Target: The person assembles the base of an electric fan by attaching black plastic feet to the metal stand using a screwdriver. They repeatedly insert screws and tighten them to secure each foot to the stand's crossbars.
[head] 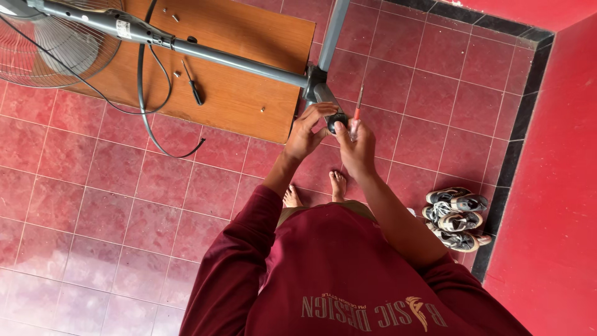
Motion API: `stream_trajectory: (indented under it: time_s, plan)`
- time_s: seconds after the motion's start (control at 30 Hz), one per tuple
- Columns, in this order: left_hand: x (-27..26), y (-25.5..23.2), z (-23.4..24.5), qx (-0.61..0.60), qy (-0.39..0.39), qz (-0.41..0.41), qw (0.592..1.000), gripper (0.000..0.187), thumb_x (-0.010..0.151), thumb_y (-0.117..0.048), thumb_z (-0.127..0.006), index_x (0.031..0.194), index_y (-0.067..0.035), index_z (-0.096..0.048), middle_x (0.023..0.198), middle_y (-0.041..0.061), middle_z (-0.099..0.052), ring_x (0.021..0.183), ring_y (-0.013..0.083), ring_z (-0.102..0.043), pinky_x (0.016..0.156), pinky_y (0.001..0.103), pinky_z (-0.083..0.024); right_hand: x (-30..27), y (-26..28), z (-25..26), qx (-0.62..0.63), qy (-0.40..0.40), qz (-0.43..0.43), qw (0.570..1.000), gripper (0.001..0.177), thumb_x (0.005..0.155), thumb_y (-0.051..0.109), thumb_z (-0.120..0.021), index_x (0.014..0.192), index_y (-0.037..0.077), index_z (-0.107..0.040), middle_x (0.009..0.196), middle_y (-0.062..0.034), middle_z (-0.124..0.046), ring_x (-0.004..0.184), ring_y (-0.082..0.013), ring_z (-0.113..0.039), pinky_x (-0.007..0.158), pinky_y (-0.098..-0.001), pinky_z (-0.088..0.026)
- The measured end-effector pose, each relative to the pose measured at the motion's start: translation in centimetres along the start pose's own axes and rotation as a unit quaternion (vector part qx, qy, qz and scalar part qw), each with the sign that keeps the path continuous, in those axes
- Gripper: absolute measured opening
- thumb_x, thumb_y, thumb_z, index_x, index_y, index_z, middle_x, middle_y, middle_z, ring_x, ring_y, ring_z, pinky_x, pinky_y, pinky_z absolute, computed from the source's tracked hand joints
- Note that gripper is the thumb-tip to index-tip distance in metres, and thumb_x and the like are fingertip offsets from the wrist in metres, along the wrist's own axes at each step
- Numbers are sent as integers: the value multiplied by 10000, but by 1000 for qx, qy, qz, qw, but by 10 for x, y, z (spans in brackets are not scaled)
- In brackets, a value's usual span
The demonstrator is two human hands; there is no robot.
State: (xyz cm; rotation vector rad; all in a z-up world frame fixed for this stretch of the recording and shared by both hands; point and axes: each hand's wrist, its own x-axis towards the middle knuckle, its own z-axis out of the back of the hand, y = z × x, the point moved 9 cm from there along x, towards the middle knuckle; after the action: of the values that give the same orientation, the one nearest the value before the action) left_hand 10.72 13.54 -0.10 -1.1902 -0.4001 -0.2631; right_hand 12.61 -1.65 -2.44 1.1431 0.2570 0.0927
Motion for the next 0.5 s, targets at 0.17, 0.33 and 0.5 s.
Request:
stream_trajectory:
  time_s: [0.17,0.33,0.5]
  plan:
    - [3,-5,3,-13,10,-18,1000,491,789,-11,-826,1240,-30,-634,1301,126,-676,1287,331,-628,1101,420,-517,5,-2,-6,285,54,-7,957,191,1036,168,-615,998,-18,-593,1058,-85,-702,960,-133,-722,921,-316,-654]
    - [2,-6,0,-17,1,-14,1000,489,796,0,-826,1245,-32,-635,1300,122,-675,1286,330,-630,1107,420,-518,4,-11,-7,199,25,-10,980,211,1062,173,-633,1048,-37,-649,971,-129,-699,867,-161,-668,820,-344,-591]
    - [1,-8,0,-18,1,-12,1000,497,799,24,-806,1263,-35,-638,1302,118,-675,1302,334,-624,1128,432,-512,4,4,-3,266,58,41,961,229,1042,219,-639,970,4,-606,991,-53,-700,910,-95,-695,860,-281,-641]
